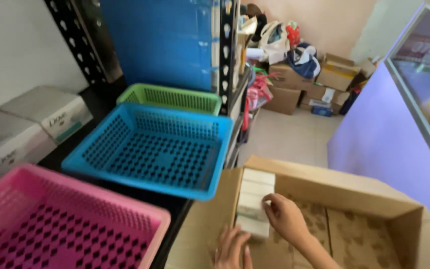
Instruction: The recorder is seen taking personal care items like Dove soap and napkins from shelves and packing them into cardboard boxes on the floor of a store.
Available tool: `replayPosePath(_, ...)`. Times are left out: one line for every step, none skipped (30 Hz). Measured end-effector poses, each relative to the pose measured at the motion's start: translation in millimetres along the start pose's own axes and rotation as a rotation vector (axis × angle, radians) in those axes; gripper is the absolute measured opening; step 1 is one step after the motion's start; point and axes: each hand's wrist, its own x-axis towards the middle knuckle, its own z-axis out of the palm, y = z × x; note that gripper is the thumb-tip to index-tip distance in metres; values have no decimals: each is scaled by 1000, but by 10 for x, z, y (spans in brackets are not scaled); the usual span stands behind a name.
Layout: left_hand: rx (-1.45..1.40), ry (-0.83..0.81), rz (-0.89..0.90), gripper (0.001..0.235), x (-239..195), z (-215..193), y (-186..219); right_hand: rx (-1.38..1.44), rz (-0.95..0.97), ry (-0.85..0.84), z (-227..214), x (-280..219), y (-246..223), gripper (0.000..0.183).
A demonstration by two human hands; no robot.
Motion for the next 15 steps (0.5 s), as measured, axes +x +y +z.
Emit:
replayPosePath(-33, -68, -10, 30, -65, 169, -149, 12, 105, 22, -23, 131, 17, 11)
replayPosePath(-32, -63, -12, 30, -228, 661, -489, 11, 99, 20, -18, 179, 72, 11)
replayPosePath(-33, 91, 145, 26, -430, 1100, -827, 42, 115, 28, -11, 224, 124, 13)
replayPosePath(-30, 243, 300, 23, -679, 1461, -1189, 78, 131, 34, 27, 255, 166, 15)
replayPosePath(-24, 245, 300, 23, -672, 1502, -1283, 81, 127, 32, -3, 318, 144, 15)
replayPosePath(57, 195, 349, 27, -674, 1535, -1380, 52, 95, 11, -28, 374, 119, 16)
replayPosePath(139, 144, 398, 30, -684, 1566, -1478, 22, 62, -10, -50, 424, 93, 17)
replayPosePath(218, 93, 444, 34, -699, 1614, -1564, -10, 30, -31, -80, 470, 78, 18)
replayPosePath(298, 41, 488, 38, -723, 1662, -1651, -42, -3, -52, -106, 510, 64, 19)
replayPosePath(379, -18, 528, 42, -805, 1676, -1728, -71, -33, -78, -120, 509, 43, 21)
replayPosePath(386, -21, 520, 42, -768, 1637, -1693, -66, -36, -87, -118, 517, -11, 21)
replayPosePath(403, 16, 526, 43, -671, 1611, -1687, -83, -87, -66, -112, 568, -69, 21)
replayPosePath(420, 53, 533, 44, -582, 1579, -1681, -99, -137, -44, -105, 610, -131, 21)
replayPosePath(435, 92, 535, 45, -514, 1574, -1648, -118, -190, -26, -112, 639, -179, 21)
replayPosePath(450, 130, 537, 45, -451, 1562, -1615, -137, -242, -6, -118, 660, -232, 23)
